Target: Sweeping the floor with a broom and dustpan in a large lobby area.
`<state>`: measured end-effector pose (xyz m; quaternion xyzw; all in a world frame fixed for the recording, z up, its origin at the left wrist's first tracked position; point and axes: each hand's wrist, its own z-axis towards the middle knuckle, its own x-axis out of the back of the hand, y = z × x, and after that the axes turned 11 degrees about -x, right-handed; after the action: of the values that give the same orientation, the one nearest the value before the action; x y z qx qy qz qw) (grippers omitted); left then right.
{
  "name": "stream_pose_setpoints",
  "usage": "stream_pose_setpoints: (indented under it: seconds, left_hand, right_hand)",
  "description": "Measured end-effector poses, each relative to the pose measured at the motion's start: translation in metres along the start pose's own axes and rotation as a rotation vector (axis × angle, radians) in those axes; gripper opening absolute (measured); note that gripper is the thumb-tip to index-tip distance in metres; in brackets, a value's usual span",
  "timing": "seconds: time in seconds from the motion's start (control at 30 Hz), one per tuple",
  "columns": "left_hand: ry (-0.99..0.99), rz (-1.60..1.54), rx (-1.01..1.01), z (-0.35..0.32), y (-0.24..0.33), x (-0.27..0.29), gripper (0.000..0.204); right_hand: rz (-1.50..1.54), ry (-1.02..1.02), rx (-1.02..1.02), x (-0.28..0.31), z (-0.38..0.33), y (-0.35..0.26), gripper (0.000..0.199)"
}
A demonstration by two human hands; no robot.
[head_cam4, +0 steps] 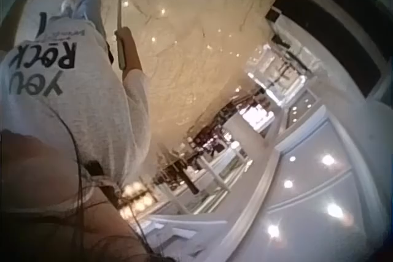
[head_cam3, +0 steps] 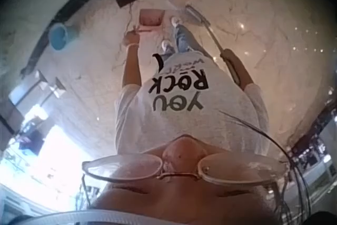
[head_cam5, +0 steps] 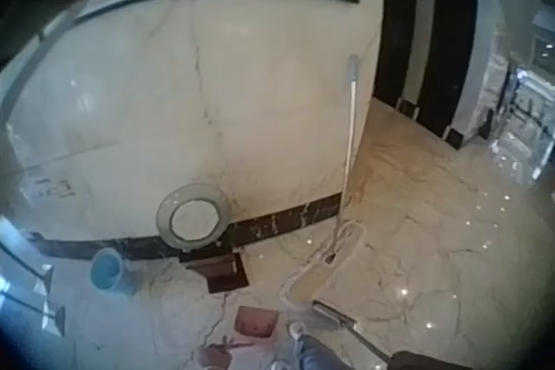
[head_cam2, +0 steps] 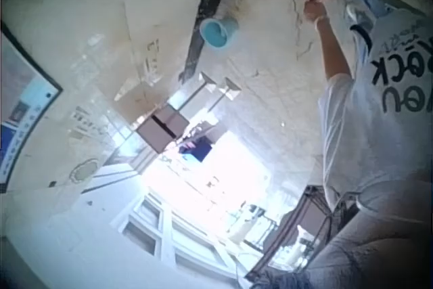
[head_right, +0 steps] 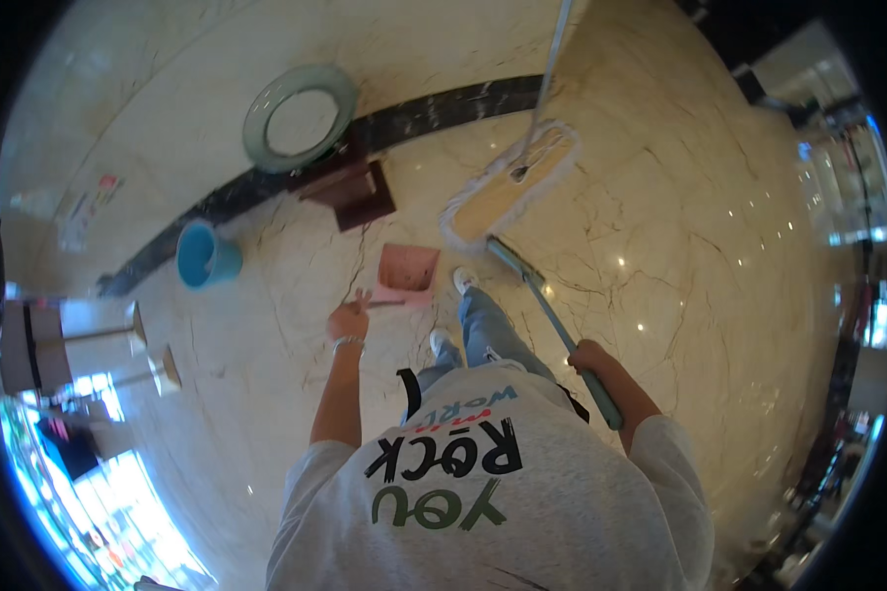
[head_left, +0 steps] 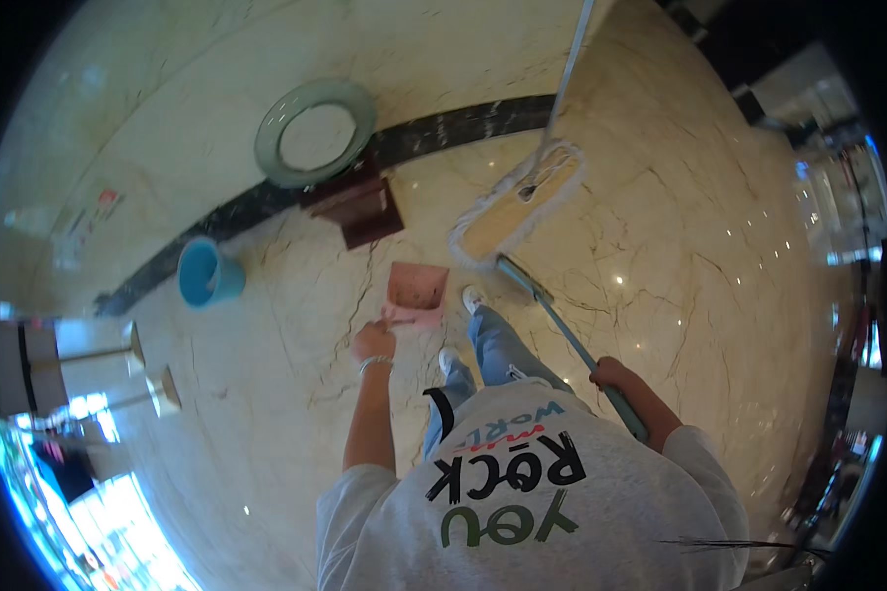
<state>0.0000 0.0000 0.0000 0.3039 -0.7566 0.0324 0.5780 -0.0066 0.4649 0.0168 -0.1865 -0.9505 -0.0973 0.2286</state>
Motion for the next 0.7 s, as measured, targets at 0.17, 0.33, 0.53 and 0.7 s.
stream_pose_setpoints:
  seconds: [0.17,0.33,0.53,0.7]
  left_hand:
    - [-0.106,0.098,-0.314,-0.023,-0.014,-0.011,0.034]
    - [-0.157,0.312,-0.467,-0.019,-0.018,-0.031,0.022]
    - [-0.069,0.036,-0.365,-0.01,0.103,-0.009,0.014]
    - [-0.337,0.33,-0.586,0.005,0.248,-0.006,0.02]
  right_hand:
    - [0.282,-0.206,-0.218,-0.059,-0.002,0.1,0.017]
    - [0.495,-0.278,-0.311,-0.092,0.008,0.169,0.017]
    - [0.524,0.058,0.019,-0.156,-0.021,0.254,0.01]
    - [0.698,-0.421,-0.325,-0.171,0.023,0.323,0.021]
